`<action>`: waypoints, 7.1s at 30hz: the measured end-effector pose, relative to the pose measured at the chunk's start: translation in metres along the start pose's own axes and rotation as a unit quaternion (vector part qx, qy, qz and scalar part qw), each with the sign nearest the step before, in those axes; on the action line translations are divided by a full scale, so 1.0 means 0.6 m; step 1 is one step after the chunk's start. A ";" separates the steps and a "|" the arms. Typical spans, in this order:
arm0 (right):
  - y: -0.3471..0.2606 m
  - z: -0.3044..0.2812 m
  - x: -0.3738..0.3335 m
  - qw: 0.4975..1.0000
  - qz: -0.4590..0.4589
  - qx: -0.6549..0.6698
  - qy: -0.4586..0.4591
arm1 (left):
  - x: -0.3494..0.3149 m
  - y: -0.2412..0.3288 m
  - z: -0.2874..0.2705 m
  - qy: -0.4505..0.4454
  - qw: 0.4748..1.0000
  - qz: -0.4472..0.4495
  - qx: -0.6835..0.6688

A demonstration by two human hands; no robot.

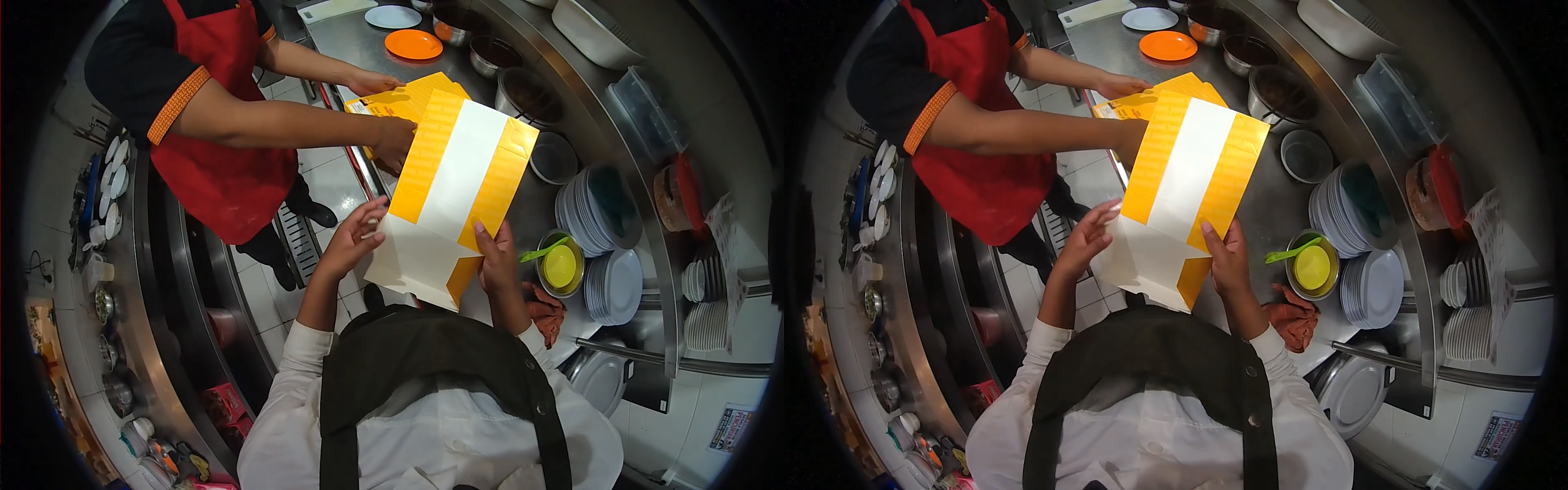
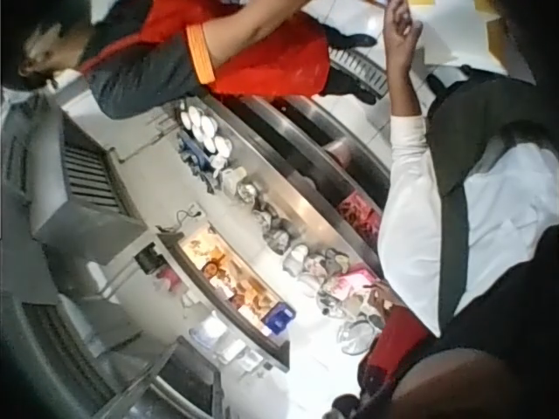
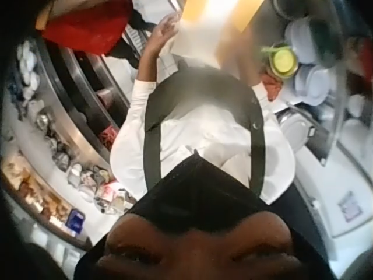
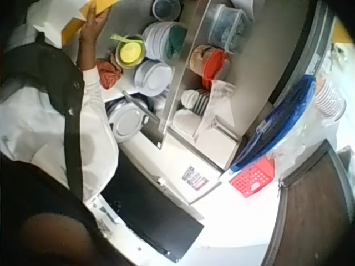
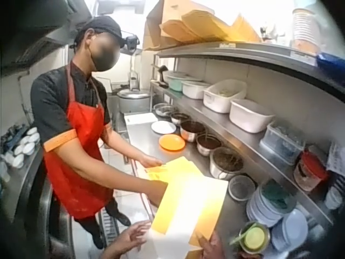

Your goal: Assemble cardboard takeout food boxes in a commercial kitchen.

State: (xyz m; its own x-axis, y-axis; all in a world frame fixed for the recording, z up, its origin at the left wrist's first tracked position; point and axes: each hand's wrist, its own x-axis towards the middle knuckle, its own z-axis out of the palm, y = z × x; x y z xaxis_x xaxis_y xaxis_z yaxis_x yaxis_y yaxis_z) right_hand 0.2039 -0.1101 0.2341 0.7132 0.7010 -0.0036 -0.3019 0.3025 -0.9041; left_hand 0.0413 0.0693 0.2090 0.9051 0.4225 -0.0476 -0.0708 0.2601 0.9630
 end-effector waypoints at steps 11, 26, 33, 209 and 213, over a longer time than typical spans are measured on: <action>0.000 0.022 -0.020 0.992 -0.005 -0.093 -0.081 | 0.067 0.070 0.081 0.139 0.963 0.157 0.168; 0.014 0.000 -0.020 0.986 0.059 -0.103 -0.117 | 0.076 0.022 0.043 0.119 0.986 0.101 -0.055; 0.010 0.007 -0.021 0.978 0.049 -0.151 -0.136 | 0.066 0.045 0.075 0.234 0.909 0.210 0.273; 0.096 0.390 0.073 0.856 -0.283 -0.299 -0.312 | -0.138 0.054 -0.194 0.397 0.873 0.267 0.093; 0.167 0.509 0.122 0.855 -0.286 -0.247 -0.355 | -0.166 0.081 -0.309 0.474 0.821 0.279 0.154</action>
State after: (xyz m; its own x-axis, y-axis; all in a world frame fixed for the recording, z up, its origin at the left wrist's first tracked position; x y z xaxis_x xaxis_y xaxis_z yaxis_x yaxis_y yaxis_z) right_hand 0.0326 0.1685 0.2737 0.0371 0.7979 0.6017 0.3978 0.5405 -0.7413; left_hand -0.1297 0.2007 0.2112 0.0239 0.9253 0.3786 -0.1207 -0.3733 0.9198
